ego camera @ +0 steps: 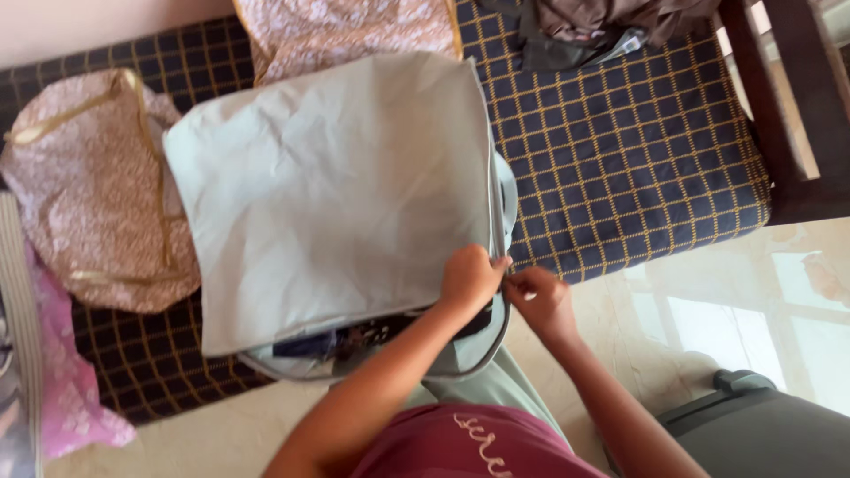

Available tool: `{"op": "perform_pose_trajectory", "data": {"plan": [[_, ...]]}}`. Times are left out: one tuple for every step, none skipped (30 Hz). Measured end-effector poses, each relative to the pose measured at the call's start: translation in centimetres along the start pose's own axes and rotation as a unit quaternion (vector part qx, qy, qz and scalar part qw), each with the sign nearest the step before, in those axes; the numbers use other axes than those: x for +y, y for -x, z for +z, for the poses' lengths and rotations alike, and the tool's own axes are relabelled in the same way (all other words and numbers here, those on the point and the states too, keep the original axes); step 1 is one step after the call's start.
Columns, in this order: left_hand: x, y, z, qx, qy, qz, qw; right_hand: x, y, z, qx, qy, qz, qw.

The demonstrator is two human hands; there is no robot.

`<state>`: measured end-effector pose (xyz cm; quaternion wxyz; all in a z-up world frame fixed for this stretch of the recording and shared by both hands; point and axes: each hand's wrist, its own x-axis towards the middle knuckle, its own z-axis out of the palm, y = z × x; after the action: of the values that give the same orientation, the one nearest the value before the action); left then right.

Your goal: The person places folded clothes into a large blue fabric organizer, arranges them side-by-side, and then zips the organizer closed.

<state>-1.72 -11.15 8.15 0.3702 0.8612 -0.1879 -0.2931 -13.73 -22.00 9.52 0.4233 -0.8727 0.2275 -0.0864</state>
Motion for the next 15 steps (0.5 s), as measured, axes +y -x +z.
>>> {"op": "perform_pose_trajectory", "data": {"plan": [[0.0,0.7,0.7,0.012,0.028,-0.014,0.999,0.5,0.1,0.1,-0.004,-0.008,0.011,1.000],[0.0,1.1,1.3,0.025,0.054,-0.026,0.998,1.0,0.2,0.2,-0.006,-0.016,0.021,1.000],[-0.2,1.6,1.8,0.038,0.081,-0.037,0.995,1.6,0.5,0.3,-0.016,-0.034,0.031,0.999],[-0.4,1.5,2.2,0.020,0.116,-0.058,0.991,2.3,0.3,0.1,-0.021,-0.050,0.037,0.998],[-0.6,1.2,2.5,0.001,0.150,-0.077,0.986,3.0,-0.1,-0.1,-0.026,-0.065,0.042,0.997],[-0.7,1.1,3.1,-0.019,0.185,-0.098,0.978,3.8,-0.6,-0.6,-0.043,-0.064,0.066,0.995],[-0.8,0.6,3.6,-0.006,0.186,-0.087,0.979,4.3,-1.4,-1.2,-0.059,-0.064,0.090,0.992],[-1.0,0.3,4.1,0.004,0.185,-0.079,0.979,4.4,-1.8,-1.4,-0.077,-0.063,0.116,0.988],[-1.1,0.2,4.6,0.015,0.185,-0.070,0.980,4.1,-2.2,-1.3,-0.064,-0.058,0.158,0.984],[-1.0,-0.1,5.1,0.038,0.161,-0.046,0.985,3.6,-3.4,-1.2,-0.050,-0.051,0.193,0.979],[-0.7,-0.3,5.5,0.060,0.137,-0.023,0.988,3.0,-4.7,-1.1,-0.036,-0.045,0.229,0.972],[-0.7,0.2,5.9,0.080,0.112,-0.006,0.990,2.4,-5.6,-0.7,-0.058,-0.013,0.224,0.973],[-0.5,0.5,6.1,0.091,0.124,-0.005,0.988,2.0,-6.5,-0.4,-0.081,0.018,0.218,0.972],[-0.4,0.4,6.1,0.102,0.134,-0.002,0.986,1.8,-7.1,0.1,-0.100,0.047,0.212,0.971],[-0.5,0.6,5.9,0.113,0.144,0.000,0.983,1.9,-7.3,0.4,-0.081,-0.009,0.249,0.965]]}}
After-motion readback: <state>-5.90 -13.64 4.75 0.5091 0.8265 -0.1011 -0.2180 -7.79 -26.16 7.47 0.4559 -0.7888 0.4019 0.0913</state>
